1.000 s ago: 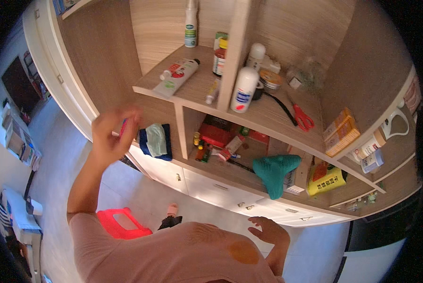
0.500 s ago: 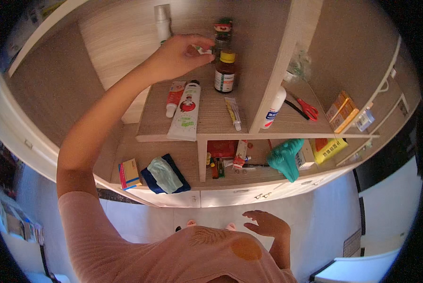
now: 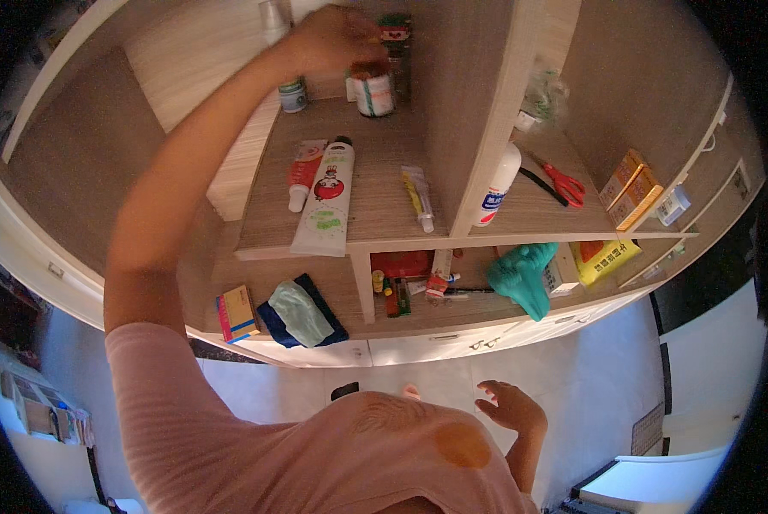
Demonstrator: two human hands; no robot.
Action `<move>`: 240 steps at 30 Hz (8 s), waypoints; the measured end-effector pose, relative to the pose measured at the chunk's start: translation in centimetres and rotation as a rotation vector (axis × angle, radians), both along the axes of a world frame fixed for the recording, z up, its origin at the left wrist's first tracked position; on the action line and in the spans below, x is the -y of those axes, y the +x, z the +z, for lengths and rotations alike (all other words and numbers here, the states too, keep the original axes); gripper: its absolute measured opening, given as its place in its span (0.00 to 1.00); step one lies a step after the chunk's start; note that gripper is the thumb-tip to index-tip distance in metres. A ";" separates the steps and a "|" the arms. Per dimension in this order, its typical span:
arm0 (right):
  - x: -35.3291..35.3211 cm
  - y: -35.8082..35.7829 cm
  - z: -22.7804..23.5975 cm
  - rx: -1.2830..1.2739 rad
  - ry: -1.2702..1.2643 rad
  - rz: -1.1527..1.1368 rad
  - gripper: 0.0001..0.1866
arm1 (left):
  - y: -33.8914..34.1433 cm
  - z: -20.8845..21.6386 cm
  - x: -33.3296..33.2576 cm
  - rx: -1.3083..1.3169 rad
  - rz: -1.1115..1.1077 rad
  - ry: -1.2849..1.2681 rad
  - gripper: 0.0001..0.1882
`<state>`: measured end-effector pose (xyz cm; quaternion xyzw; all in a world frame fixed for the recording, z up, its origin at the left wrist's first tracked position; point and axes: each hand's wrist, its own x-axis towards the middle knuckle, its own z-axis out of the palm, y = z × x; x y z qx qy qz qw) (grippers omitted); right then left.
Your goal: The person organizes a wooden shelving unit by moving various items such as bottles, boxes, and tubes. They wipe the shelves with a cloth and rearrange the items into neat rows and stacks. The person handles multiple objects, including medicine boxes and spray bottles, to tidy the storage space.
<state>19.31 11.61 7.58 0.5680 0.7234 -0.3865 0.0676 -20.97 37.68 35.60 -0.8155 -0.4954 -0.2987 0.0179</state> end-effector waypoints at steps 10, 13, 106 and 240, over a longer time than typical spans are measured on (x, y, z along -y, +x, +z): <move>-1.9 -0.5 -0.7 -0.063 0.027 0.054 0.23 | -6.8 -0.8 -3.7 -0.709 0.164 0.136 0.19; -1.6 0.0 -1.3 -0.049 -0.006 0.031 0.23 | -6.7 -1.4 -4.9 -0.594 0.280 0.098 0.19; -1.1 -2.6 -1.7 0.005 -0.008 0.129 0.24 | -2.6 -8.8 9.4 -0.126 -0.258 -0.142 0.19; 1.5 -26.0 -1.5 -0.722 -0.223 0.087 0.31 | -2.8 -32.0 33.5 0.718 -0.023 -0.293 0.20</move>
